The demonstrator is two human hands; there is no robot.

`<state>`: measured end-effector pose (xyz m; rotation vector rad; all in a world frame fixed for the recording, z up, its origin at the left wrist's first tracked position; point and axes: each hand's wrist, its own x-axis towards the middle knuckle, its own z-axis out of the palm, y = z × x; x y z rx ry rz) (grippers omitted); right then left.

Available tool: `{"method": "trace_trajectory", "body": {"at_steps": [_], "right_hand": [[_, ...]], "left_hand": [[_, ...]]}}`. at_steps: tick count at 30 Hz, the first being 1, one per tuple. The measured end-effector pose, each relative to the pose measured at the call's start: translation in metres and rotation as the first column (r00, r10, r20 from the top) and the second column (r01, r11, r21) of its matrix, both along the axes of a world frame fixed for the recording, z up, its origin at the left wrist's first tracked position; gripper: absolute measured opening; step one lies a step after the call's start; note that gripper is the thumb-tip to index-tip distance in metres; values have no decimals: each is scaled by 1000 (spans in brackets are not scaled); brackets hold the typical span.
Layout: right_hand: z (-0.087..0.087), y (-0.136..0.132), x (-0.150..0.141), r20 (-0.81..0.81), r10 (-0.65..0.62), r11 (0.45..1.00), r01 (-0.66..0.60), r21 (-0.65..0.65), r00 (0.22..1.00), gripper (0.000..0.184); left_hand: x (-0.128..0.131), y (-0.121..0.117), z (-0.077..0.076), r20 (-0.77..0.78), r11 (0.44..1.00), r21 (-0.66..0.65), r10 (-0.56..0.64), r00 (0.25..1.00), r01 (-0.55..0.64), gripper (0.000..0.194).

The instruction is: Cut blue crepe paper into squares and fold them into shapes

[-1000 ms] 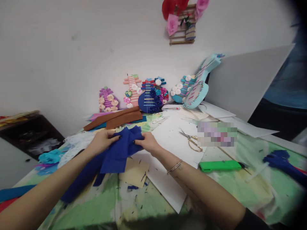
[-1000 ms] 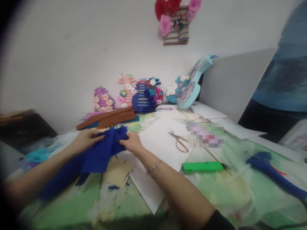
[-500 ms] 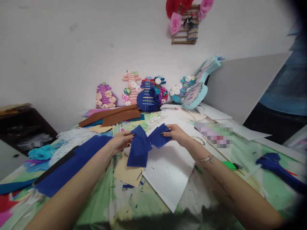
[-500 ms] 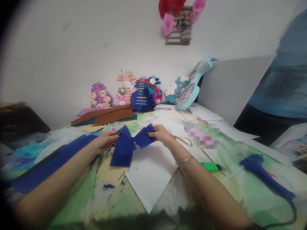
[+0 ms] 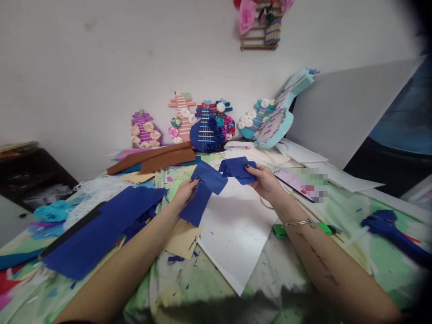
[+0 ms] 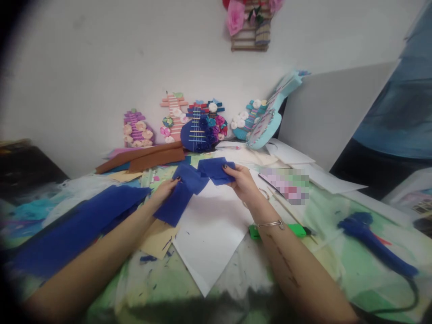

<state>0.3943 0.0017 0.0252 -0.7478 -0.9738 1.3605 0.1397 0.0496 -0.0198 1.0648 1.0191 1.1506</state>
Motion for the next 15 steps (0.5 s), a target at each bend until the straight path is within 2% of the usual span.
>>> {"method": "trace_trajectory", "body": {"at_steps": [8, 15], "right_hand": [[-7, -2, 0, -7, 10, 1000, -10, -27, 1000, 8], [-7, -4, -1, 29, 1, 999, 0, -38, 1000, 12]], "left_hand": [[-15, -6, 2, -54, 989, -99, 101, 993, -106, 33], [-15, -15, 13, -130, 990, -142, -16, 991, -3, 32]]}}
